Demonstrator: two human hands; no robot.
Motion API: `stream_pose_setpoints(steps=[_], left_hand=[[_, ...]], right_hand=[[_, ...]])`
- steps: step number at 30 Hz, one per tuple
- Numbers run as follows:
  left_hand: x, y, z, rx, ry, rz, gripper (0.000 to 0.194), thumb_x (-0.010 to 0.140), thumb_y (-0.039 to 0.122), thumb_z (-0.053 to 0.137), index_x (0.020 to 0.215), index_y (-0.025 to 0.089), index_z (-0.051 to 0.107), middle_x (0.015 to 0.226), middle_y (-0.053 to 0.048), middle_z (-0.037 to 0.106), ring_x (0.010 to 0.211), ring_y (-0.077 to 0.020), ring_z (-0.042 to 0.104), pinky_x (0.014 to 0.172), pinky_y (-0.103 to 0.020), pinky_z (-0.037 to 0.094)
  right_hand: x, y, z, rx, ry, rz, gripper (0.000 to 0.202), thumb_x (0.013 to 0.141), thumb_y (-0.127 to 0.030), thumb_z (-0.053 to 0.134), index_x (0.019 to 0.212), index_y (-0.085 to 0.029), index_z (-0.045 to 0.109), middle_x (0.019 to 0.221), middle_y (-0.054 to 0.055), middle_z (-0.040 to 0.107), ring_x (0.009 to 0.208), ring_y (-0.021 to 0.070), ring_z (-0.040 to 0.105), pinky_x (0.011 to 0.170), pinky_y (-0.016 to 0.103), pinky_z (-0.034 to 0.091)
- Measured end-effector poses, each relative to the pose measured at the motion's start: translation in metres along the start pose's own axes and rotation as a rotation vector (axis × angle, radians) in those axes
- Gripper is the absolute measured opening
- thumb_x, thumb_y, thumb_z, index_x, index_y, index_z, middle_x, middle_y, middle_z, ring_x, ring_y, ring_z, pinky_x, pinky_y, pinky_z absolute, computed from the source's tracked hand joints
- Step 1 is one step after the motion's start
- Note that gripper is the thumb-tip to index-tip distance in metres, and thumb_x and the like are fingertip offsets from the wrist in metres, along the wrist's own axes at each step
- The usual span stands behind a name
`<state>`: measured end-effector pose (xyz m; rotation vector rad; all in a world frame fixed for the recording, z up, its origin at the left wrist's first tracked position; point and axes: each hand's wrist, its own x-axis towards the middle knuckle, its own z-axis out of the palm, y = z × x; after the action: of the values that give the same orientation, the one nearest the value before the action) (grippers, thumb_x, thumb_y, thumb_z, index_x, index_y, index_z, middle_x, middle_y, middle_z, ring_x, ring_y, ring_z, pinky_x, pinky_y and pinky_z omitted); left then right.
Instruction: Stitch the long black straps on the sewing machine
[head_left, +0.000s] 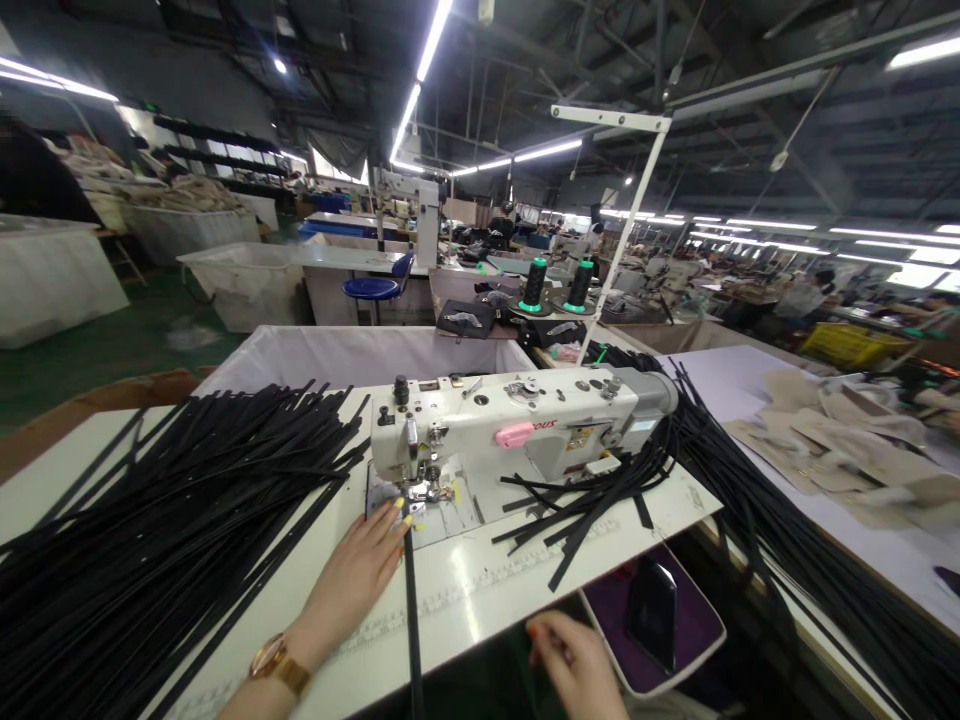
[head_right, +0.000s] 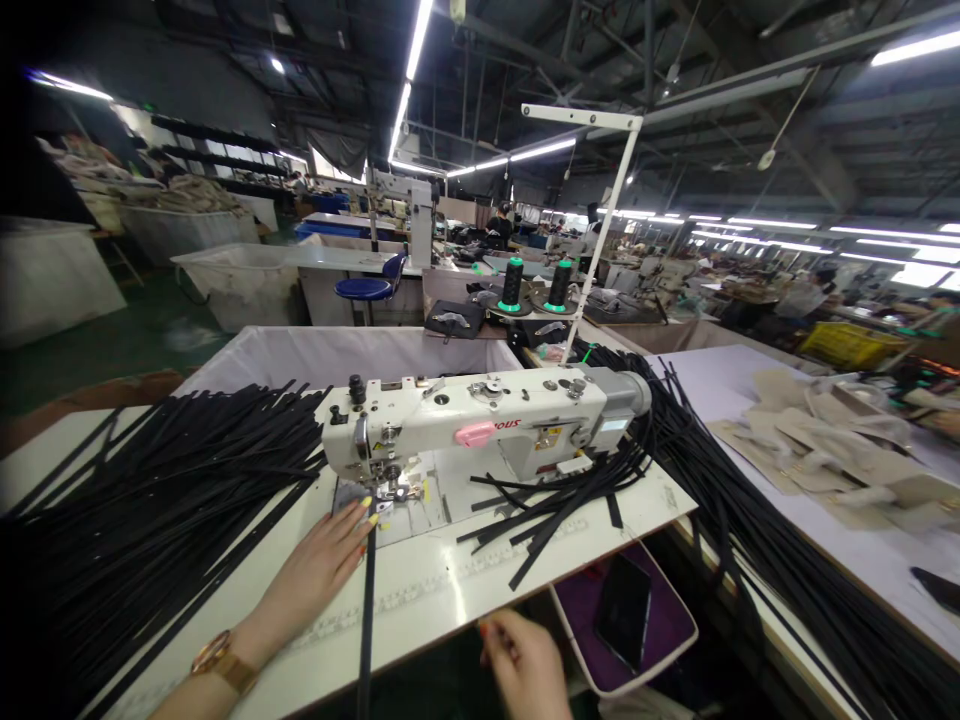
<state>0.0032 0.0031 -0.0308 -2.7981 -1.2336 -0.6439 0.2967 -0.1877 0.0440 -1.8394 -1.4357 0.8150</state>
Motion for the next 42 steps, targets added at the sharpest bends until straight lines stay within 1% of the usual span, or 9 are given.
stream_pose_setpoints(steps=[3,5,8,11,20,26,35,39,42], left_hand=[[-0.001,-0.004,0.005,-0.016,0.014,0.012,0.04,0.097,0.036,0.043,0.134,0.024,0.053,0.145,-0.009,0.046,0.133,-0.0312,0.041,0.106,-0.056,0.039],[-0.002,-0.006,0.008,-0.002,0.019,0.025,0.041,0.097,0.036,0.043,0.135,0.024,0.052,0.144,-0.009,0.047,0.133,-0.0309,0.043,0.106,-0.056,0.039],[-0.002,-0.007,0.01,0.046,0.009,0.038,0.042,0.097,0.037,0.043,0.136,0.023,0.051,0.145,-0.009,0.046,0.133,-0.0301,0.043,0.106,-0.054,0.04],[-0.002,-0.005,0.008,0.053,0.008,0.031,0.042,0.097,0.037,0.043,0.134,0.022,0.053,0.145,-0.01,0.046,0.132,-0.0301,0.043,0.106,-0.054,0.041],[0.003,0.004,-0.008,-0.007,-0.007,-0.004,0.039,0.098,0.033,0.04,0.133,0.023,0.054,0.144,-0.008,0.047,0.134,-0.0293,0.041,0.107,-0.054,0.04],[0.005,0.008,-0.017,-0.032,0.009,-0.015,0.037,0.098,0.031,0.041,0.132,0.023,0.054,0.143,-0.009,0.048,0.133,-0.0292,0.042,0.108,-0.054,0.039],[0.006,0.011,-0.021,-0.001,-0.044,-0.031,0.038,0.098,0.027,0.041,0.134,0.023,0.052,0.145,-0.008,0.046,0.135,-0.0279,0.039,0.109,-0.054,0.038],[0.006,0.01,-0.02,0.003,-0.051,-0.035,0.037,0.098,0.028,0.041,0.132,0.023,0.053,0.145,-0.008,0.046,0.135,-0.0282,0.04,0.108,-0.054,0.038],[0.005,0.009,-0.018,0.009,-0.05,-0.033,0.037,0.098,0.028,0.041,0.132,0.023,0.053,0.145,-0.008,0.045,0.135,-0.0279,0.04,0.109,-0.054,0.037]], right_hand=[[0.031,0.026,-0.055,-0.348,0.265,-0.056,0.03,0.093,-0.04,0.045,0.095,-0.021,0.068,0.089,0.006,0.074,0.081,0.0189,0.067,0.073,0.027,0.048],[0.048,0.037,-0.084,-0.614,0.333,-0.057,0.026,0.093,-0.03,0.044,0.107,-0.024,0.065,0.104,0.005,0.073,0.089,0.0203,0.069,0.074,0.028,0.05],[0.069,0.043,-0.107,-1.03,0.273,-0.063,0.036,0.091,-0.016,0.041,0.123,-0.026,0.056,0.108,0.005,0.068,0.075,0.0167,0.07,0.056,0.025,0.047],[0.087,0.043,-0.111,-1.252,0.189,-0.098,0.044,0.088,-0.006,0.039,0.125,-0.025,0.053,0.109,0.006,0.064,0.067,0.0136,0.068,0.048,0.023,0.041],[0.108,0.041,-0.121,-1.321,0.043,-0.243,0.043,0.082,0.001,0.036,0.112,-0.022,0.058,0.112,0.007,0.063,0.071,0.0161,0.07,0.053,0.023,0.043],[0.114,0.051,-0.125,-1.301,0.041,-0.296,0.044,0.083,0.001,0.034,0.111,-0.022,0.06,0.108,0.006,0.063,0.07,0.016,0.07,0.054,0.024,0.046],[0.118,0.075,-0.137,-1.335,0.09,-0.495,0.042,0.081,0.001,0.04,0.107,-0.021,0.064,0.119,0.007,0.064,0.071,0.015,0.072,0.058,0.023,0.056],[0.115,0.063,-0.131,-1.308,0.173,-0.593,0.043,0.079,0.002,0.041,0.108,-0.02,0.064,0.116,0.007,0.069,0.068,0.0155,0.072,0.056,0.023,0.058],[0.102,0.04,-0.114,-1.181,0.277,-0.733,0.039,0.083,-0.001,0.04,0.108,-0.017,0.065,0.112,0.009,0.072,0.076,0.0176,0.073,0.062,0.026,0.06]])
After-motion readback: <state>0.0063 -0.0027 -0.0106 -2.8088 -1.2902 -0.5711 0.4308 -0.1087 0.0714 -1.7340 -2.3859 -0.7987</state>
